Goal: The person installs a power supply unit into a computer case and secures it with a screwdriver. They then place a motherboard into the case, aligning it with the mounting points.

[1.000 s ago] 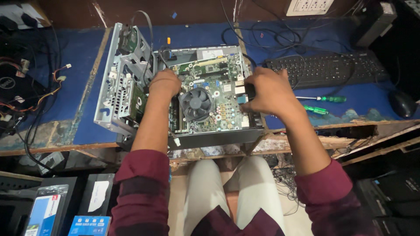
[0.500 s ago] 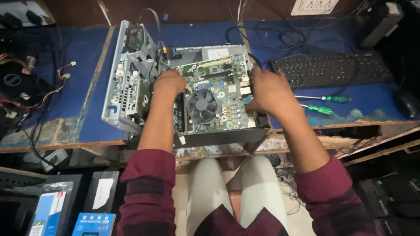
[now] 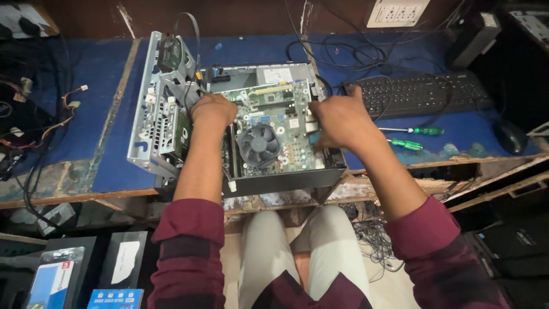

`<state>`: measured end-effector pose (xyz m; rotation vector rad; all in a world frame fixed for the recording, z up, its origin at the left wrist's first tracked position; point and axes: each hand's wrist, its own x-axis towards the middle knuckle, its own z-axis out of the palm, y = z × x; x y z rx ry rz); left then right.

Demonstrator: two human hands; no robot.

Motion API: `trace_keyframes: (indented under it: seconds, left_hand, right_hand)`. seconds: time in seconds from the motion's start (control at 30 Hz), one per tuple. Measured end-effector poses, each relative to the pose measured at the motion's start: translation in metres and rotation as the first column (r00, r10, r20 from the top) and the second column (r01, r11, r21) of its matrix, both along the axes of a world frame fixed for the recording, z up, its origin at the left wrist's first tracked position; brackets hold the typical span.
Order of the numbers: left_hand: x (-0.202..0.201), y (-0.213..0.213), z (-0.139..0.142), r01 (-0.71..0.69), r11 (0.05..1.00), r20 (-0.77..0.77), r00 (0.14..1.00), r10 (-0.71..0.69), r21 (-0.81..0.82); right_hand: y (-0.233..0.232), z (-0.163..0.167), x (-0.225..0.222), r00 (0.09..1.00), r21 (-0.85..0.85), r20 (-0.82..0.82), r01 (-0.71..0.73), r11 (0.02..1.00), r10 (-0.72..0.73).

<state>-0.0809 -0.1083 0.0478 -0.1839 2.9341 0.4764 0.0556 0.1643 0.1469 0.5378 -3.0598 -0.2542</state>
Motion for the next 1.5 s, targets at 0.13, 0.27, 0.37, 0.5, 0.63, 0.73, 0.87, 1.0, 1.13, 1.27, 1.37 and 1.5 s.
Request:
trace_keyframes:
  seconds: [0.13, 0.27, 0.37, 0.5, 0.63, 0.73, 0.87, 1.0, 1.13, 1.27, 1.37, 1.5]
  left_hand:
    - [0.001, 0.003, -0.003, 0.029, 0.999, 0.007, 1.0, -0.029, -0.032]
    - [0.004, 0.002, -0.006, -0.034, 0.999, -0.019, 0.999, 0.034, -0.007]
    - [0.005, 0.001, -0.003, 0.04, 0.996, -0.026, 0.999, -0.042, -0.077]
    - [0.004, 0.001, -0.001, 0.012, 0.999, -0.041, 0.999, -0.014, -0.048]
    - [-0.002, -0.001, -0.009, -0.03, 0.999, -0.041, 0.999, 0.029, -0.021]
    - [-0.009, -0.003, -0.017, -0.057, 0.998, -0.071, 0.996, 0.055, -0.026]
    - [-0.009, -0.004, -0.023, -0.03, 0.995, -0.084, 0.996, 0.022, -0.091]
    - [0.0, -0.005, -0.019, 0.196, 0.869, -0.138, 0.948, -0.286, -0.454]
    - [0.0, 0.004, -0.009, -0.007, 0.984, -0.077, 0.997, -0.006, -0.18]
    - [0.002, 0.007, -0.01, -0.041, 0.985, -0.118, 0.993, 0.021, -0.169]
    - [0.002, 0.006, -0.014, -0.01, 0.976, -0.163, 0.986, -0.026, -0.217]
    - [0.001, 0.007, -0.017, 0.061, 0.952, -0.157, 0.981, -0.112, -0.298]
  right_hand:
    - [-0.007, -0.033, -0.013, 0.997, 0.1, -0.035, -0.071, 0.992, 0.075]
    - [-0.021, -0.049, -0.018, 0.965, 0.059, -0.204, -0.156, 0.986, 0.165]
    - [-0.012, -0.032, -0.018, 1.0, -0.025, 0.028, -0.012, 1.0, 0.012]
    - [0.027, -0.015, -0.019, 0.992, -0.405, 0.02, -0.103, 0.908, 0.121]
    - [0.082, -0.046, -0.027, 0.974, -0.95, -0.212, -0.224, 0.218, 0.077]
    - [0.092, -0.106, -0.036, 0.97, -0.986, -0.149, -0.161, -0.052, -0.191]
    - [0.088, -0.182, -0.021, 0.957, -0.959, -0.16, -0.209, -0.192, -0.243]
    - [0.083, -0.209, -0.013, 0.915, -0.934, -0.335, -0.354, -0.053, -0.223]
    - [0.084, -0.21, -0.009, 0.896, -0.907, -0.383, -0.318, 0.278, -0.226]
    - [0.081, -0.203, -0.004, 0.891, -0.918, -0.396, -0.382, 0.104, -0.221]
    - [0.073, -0.177, 0.007, 0.839, -0.888, -0.382, -0.45, -0.098, -0.388]
    - [0.057, -0.104, 0.044, 0.75, -0.836, -0.534, -0.537, 0.111, -0.391]
